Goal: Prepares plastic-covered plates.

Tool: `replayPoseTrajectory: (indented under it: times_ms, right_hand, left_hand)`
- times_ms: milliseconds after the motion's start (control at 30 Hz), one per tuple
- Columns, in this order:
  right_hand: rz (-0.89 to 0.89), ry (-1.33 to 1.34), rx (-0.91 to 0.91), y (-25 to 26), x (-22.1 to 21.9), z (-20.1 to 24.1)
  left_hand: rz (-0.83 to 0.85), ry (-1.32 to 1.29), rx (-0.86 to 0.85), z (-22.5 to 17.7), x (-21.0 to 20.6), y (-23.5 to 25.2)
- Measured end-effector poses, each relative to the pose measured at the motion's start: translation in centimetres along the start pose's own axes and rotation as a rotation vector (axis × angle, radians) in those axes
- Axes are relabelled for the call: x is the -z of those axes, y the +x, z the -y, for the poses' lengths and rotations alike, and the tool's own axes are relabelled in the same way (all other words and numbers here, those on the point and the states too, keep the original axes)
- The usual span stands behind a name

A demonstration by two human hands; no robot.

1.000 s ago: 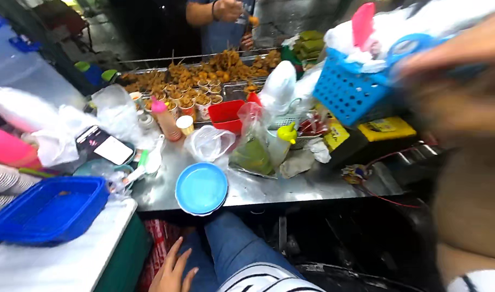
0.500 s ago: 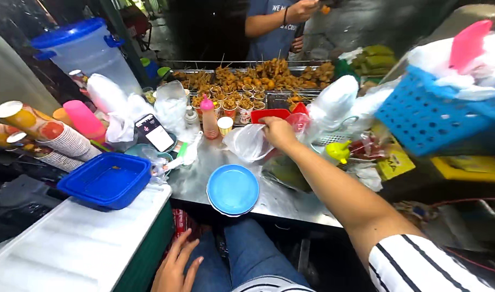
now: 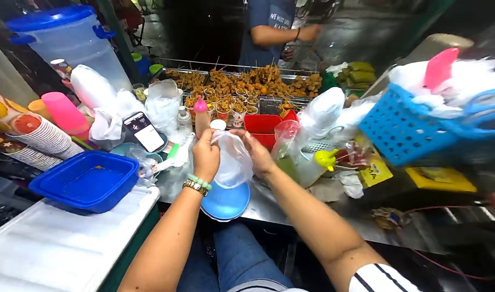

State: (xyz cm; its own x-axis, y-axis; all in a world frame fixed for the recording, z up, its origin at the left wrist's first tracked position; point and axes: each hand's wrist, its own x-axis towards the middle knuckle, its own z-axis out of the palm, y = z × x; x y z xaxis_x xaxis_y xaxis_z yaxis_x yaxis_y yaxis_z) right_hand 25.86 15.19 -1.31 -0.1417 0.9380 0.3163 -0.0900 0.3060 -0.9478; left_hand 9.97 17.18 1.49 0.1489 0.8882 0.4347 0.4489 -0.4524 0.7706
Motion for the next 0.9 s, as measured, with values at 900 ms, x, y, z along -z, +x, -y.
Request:
replayPoseTrajectory:
  times_ms: [900]
  right_hand:
    - [0.044,-1.069,-0.765,-2.1,1.1,-6.3]
  left_hand:
    - [-0.135,0.354,0.370,3.8,15.3,-7.2]
